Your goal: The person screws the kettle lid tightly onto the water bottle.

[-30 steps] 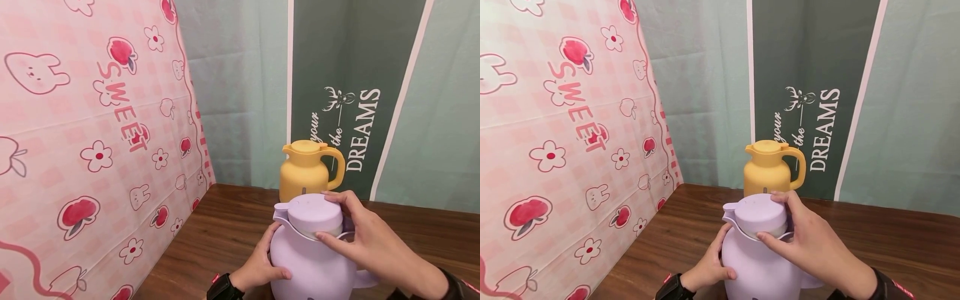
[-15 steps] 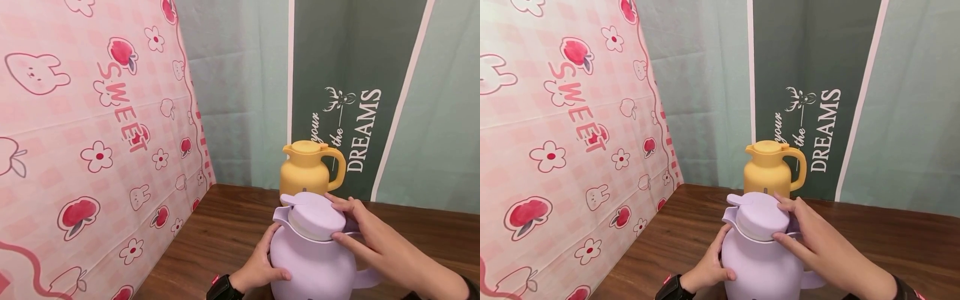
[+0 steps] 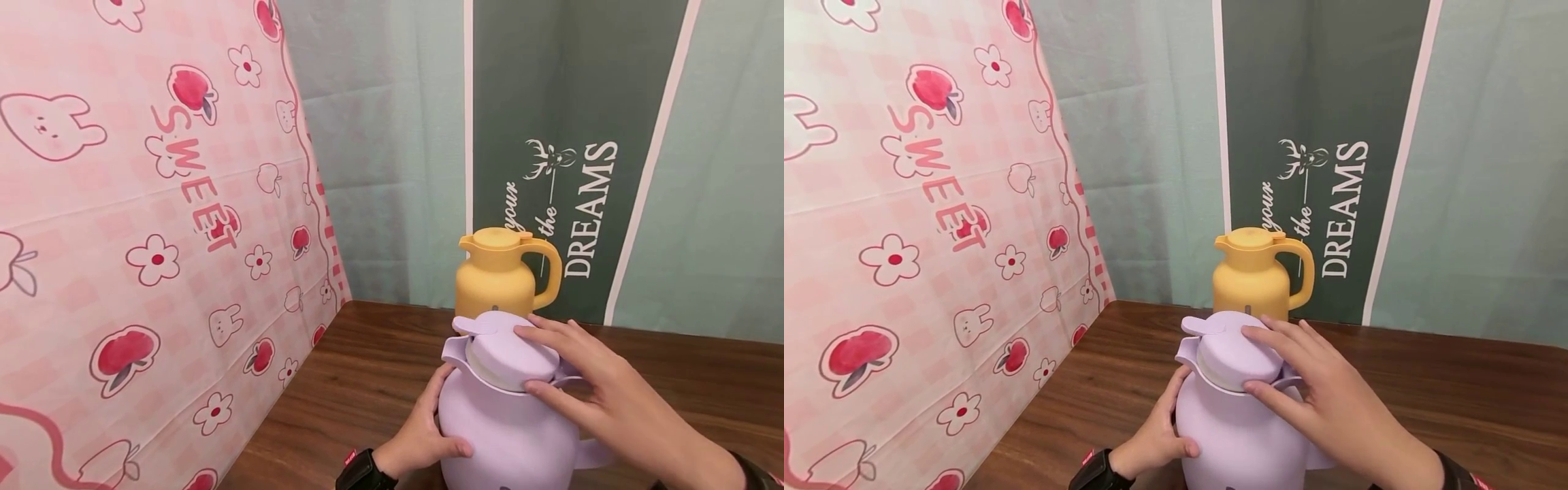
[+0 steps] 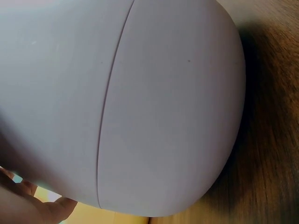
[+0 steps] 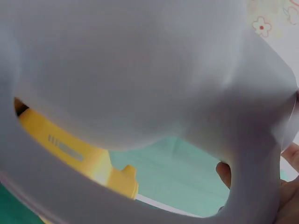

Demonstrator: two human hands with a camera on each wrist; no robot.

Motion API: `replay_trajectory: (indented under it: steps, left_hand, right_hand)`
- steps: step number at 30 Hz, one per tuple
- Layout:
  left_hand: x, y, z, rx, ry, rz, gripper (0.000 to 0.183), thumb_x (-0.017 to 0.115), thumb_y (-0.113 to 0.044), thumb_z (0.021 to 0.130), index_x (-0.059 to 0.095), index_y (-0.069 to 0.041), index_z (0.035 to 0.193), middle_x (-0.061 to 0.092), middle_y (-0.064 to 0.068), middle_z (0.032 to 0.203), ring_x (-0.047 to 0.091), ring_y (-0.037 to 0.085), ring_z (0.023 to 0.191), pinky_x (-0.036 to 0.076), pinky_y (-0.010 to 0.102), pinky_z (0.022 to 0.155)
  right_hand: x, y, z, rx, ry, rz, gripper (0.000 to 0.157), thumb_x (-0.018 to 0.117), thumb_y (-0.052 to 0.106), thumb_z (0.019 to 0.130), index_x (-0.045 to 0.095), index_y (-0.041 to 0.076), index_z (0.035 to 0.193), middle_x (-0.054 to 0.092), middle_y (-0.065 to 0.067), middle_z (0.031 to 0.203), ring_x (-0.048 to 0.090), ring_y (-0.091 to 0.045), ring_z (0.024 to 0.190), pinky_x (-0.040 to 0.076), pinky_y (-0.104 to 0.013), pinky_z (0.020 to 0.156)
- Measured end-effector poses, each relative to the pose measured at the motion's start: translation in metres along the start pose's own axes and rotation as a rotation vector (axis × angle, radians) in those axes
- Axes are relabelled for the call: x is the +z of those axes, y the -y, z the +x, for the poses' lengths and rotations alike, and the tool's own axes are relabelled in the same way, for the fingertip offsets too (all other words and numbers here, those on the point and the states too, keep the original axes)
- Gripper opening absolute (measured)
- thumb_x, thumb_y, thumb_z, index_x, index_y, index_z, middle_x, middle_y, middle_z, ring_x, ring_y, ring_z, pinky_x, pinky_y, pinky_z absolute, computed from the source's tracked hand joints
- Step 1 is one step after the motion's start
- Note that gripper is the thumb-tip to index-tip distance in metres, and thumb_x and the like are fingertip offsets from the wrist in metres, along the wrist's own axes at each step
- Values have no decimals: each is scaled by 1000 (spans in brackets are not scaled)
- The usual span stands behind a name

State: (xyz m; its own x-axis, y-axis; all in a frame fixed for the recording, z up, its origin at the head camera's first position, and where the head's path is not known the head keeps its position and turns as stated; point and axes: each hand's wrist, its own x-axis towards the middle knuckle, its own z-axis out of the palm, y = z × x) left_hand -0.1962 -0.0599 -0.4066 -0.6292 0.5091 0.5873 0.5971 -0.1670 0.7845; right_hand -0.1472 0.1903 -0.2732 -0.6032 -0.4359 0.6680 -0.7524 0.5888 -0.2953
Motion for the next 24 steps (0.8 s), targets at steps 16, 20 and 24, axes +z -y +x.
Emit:
replay_trajectory:
  steps: [16, 20, 24]
  left_hand:
    - [1, -2, 0, -19, -4, -4, 92, 65, -58, 81, 19, -17, 149, 45, 6, 136, 50, 18, 117, 46, 35, 92]
    - [2, -3, 0, -30, -4, -36, 93, 66, -57, 80, 19, -18, 149, 44, 6, 137, 49, 19, 118, 45, 35, 93]
    - [3, -3, 0, -27, -5, -86, 94, 68, -55, 80, 18, -17, 150, 43, 7, 138, 49, 20, 118, 44, 36, 94]
  right_hand:
    - [2, 0, 0, -63, -15, 113, 69, 86, 8, 66, 60, 18, 128, 44, -6, 141, 35, -40, 129, 48, -10, 70]
    - [-1, -2, 3, -107, 13, 104, 67, 85, 6, 68, 60, 17, 129, 47, -8, 137, 46, -15, 121, 49, -12, 70]
    - [-3, -3, 7, -124, 46, 110, 65, 82, 5, 71, 59, 18, 130, 48, -6, 134, 54, -5, 107, 49, -13, 70]
